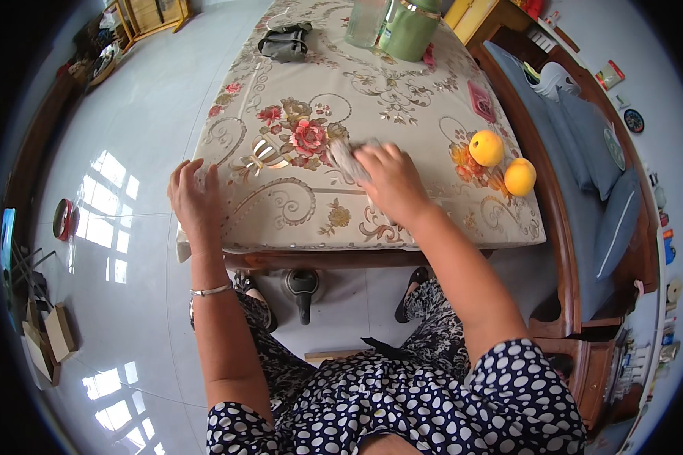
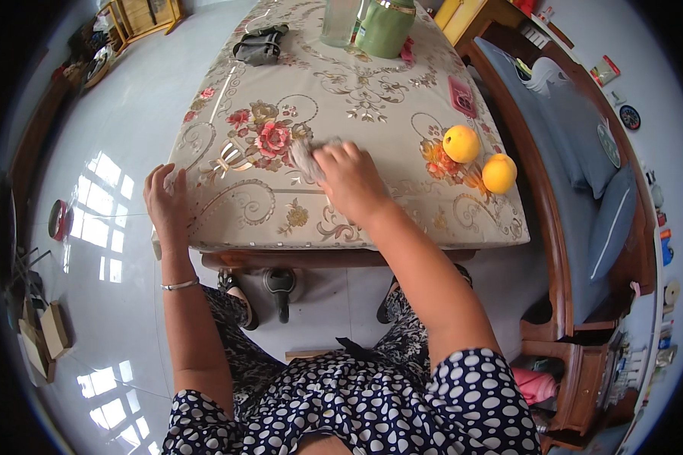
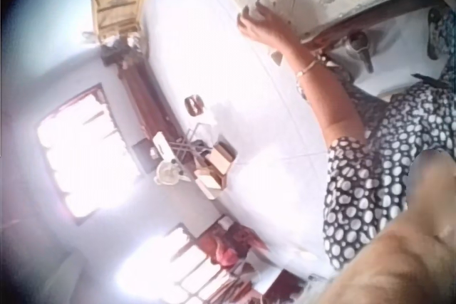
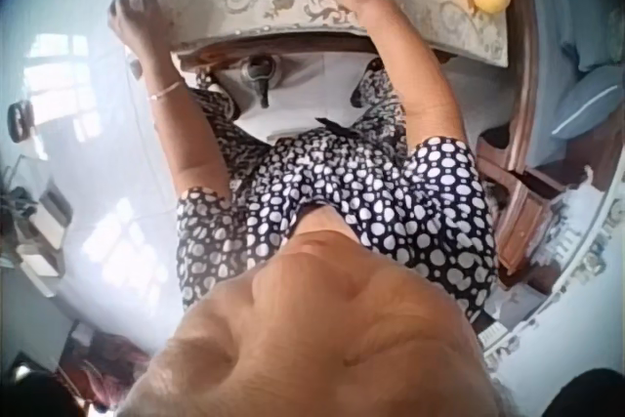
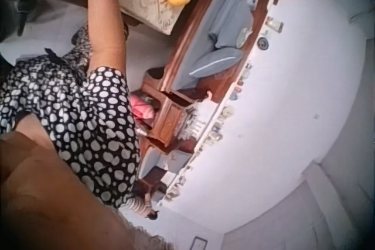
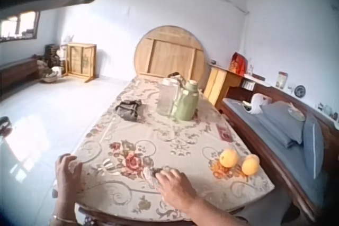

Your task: The person wipes a floral-patterned tablecloth with a cloth, moving items like a green thermos, a glass jar, and oranges to reach different areas. They fold the cloth and continue wiping the surface systematically.

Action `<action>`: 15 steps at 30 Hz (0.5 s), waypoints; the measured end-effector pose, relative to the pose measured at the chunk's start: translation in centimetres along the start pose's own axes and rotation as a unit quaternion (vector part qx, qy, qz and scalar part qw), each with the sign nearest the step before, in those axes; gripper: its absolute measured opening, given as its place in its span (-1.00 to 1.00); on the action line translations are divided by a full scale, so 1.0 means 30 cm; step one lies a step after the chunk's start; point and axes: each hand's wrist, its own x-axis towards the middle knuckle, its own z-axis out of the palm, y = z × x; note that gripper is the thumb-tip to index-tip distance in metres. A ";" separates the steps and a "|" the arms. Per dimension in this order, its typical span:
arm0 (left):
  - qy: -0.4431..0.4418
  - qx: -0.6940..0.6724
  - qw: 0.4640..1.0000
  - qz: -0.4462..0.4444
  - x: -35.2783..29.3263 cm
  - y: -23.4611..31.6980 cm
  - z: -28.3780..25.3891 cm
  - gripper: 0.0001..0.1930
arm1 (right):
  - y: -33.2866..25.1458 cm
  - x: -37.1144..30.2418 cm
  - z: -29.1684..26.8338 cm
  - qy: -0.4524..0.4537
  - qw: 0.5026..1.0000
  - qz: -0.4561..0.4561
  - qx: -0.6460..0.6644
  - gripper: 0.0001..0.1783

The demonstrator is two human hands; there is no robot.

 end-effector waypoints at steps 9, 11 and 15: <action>-0.034 0.013 0.999 -0.006 -0.001 0.034 -0.004 -0.72 | 0.004 0.001 -0.019 -0.033 0.999 0.006 -0.013 -0.51; -0.035 0.017 0.999 -0.008 -0.003 0.033 -0.006 -0.72 | 0.054 0.072 0.035 -0.044 0.999 0.025 -0.021 -0.57; -0.031 0.016 0.999 -0.010 0.005 0.034 -0.013 -0.73 | 0.171 0.200 0.118 -0.062 0.995 0.062 -0.043 -0.60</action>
